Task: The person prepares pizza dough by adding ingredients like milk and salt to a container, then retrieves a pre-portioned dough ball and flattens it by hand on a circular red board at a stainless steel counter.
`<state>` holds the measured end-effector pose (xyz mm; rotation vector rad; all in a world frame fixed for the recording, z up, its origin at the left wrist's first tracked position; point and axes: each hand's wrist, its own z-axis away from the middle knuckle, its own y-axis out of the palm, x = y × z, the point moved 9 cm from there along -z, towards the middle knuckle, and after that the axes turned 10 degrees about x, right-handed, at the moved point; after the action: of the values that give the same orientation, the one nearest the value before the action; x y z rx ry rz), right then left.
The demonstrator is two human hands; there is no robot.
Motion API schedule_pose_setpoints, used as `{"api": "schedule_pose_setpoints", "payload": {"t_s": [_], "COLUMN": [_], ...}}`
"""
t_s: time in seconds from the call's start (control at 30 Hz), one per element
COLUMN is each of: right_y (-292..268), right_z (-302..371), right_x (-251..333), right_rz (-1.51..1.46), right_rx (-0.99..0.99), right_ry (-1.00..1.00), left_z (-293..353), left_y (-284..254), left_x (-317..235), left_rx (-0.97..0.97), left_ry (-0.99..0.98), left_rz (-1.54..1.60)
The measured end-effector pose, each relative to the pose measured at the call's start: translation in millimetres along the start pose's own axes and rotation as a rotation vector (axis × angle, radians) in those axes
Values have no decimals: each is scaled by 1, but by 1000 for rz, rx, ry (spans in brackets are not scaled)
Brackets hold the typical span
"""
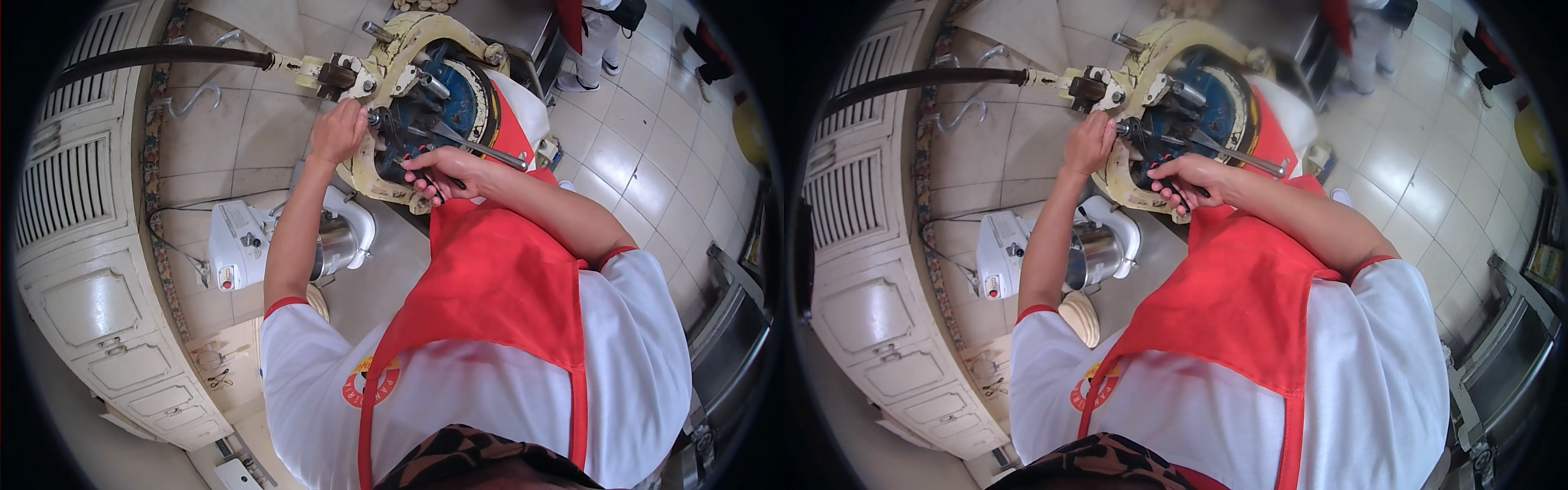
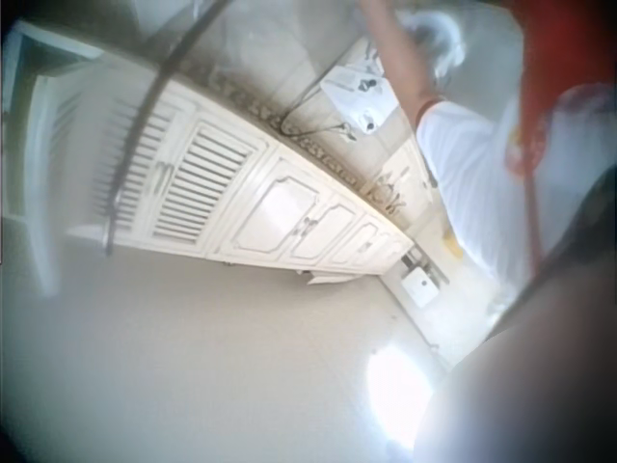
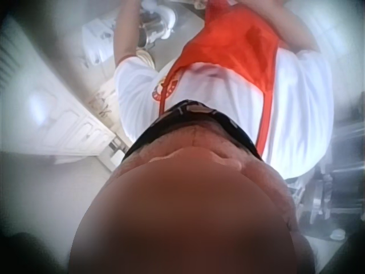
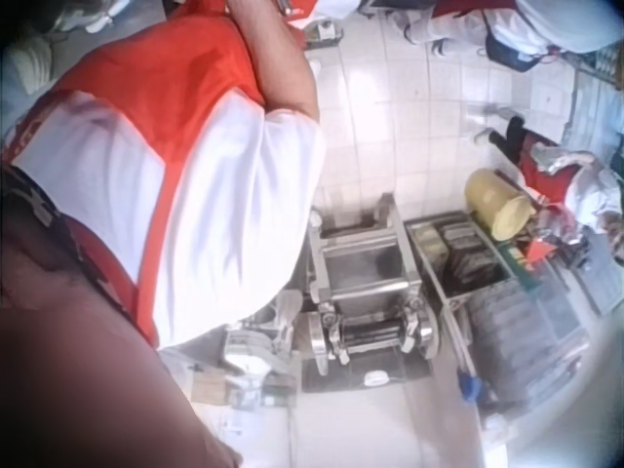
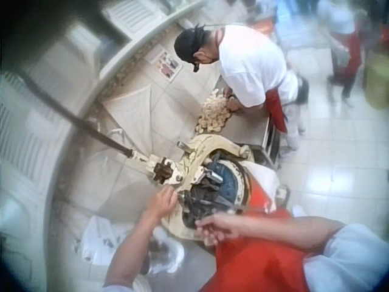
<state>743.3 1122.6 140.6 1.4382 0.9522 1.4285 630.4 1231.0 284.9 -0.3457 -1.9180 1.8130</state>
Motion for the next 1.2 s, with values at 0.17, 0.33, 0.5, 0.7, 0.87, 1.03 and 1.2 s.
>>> {"api": "schedule_pose_setpoints", "payload": {"t_s": [0.17,0.33,0.5,0.7,0.87,1.03,1.2], "right_y": [-1,0,1,1,1,3,5], "right_z": [-1,-2,-1,0,-1,1,2], "right_x": [0,-1,-1,0,0,1,-1], "right_rz": [-5,-27,-34,-30,-29,-17,-37], "right_rx": [1,11,23,8,11,-12,-19], "right_ry": [-3,-5,4,3,-1,-3,7], "left_z": [-4,-4,-1,-2,-1,1,5], "left_y": [1,-5,-10,-2,2,0,-14], "left_x": [8,8,3,1,6,6,-3], "left_rx": [-14,-30,-56,33,50,31,-96], "left_ry": [-58,-128,-41,-76,-95,-90,11], "left_rz": [45,102,123,63,64,79,121]}}
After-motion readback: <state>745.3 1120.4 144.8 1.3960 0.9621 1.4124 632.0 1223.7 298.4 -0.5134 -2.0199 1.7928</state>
